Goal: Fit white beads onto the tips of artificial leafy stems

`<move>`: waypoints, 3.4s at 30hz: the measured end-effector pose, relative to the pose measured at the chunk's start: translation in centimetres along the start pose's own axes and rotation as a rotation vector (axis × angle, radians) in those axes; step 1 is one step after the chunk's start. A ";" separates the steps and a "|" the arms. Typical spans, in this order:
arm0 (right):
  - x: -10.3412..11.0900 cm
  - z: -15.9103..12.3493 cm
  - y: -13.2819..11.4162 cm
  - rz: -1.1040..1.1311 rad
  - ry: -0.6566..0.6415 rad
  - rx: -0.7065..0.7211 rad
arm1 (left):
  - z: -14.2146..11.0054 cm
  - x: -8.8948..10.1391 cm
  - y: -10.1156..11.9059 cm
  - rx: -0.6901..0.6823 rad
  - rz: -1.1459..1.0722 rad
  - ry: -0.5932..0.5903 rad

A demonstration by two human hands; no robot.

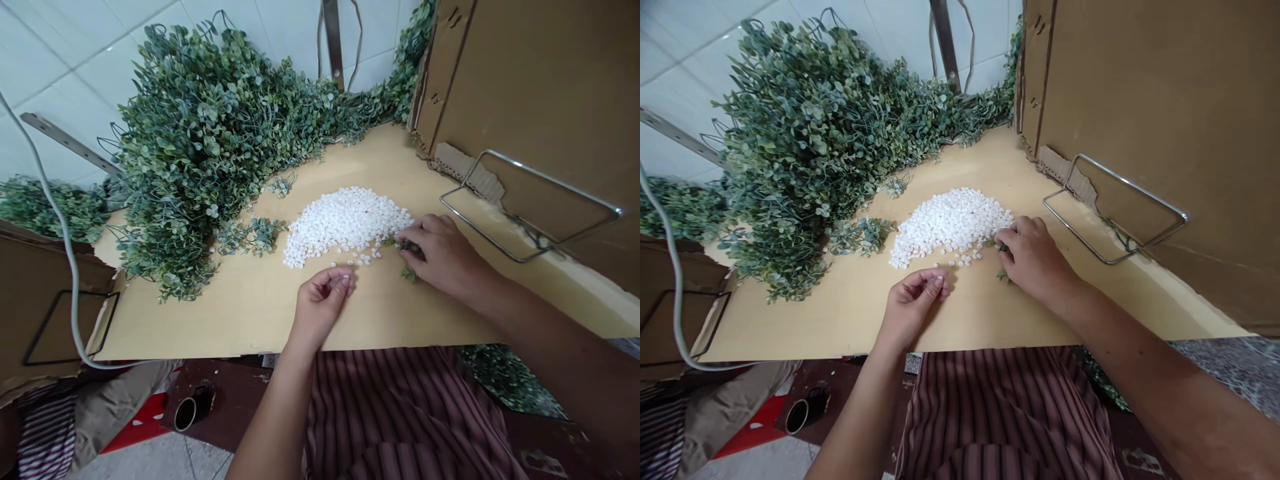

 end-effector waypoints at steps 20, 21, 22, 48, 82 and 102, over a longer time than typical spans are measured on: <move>-0.4 1.4 -0.3 0.014 0.098 -0.017 | 0.5 -0.7 0.2 -0.010 -0.104 -0.037; -0.3 1.5 -0.4 0.024 0.104 -0.009 | 0.5 -0.7 0.2 -0.010 -0.105 -0.037; -0.1 1.6 -0.5 0.040 0.107 -0.002 | 0.6 -0.8 0.2 -0.009 -0.107 -0.037; 4.1 4.8 0.4 1.314 0.243 -0.513 | 0.8 -1.4 0.5 -0.015 -0.213 -0.023; 2.3 4.9 -0.5 0.646 0.169 -0.324 | 0.9 -1.1 0.8 -0.037 -0.152 0.009; 2.2 3.4 -1.3 0.833 -0.047 -0.420 | 0.8 -0.6 0.8 -0.069 -0.174 0.025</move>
Point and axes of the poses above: each hand's wrist, its own z-axis towards the middle knuckle, its own x-axis out of the back of the hand, y = z × x, the point moved 5 cm from there along z, towards the middle knuckle
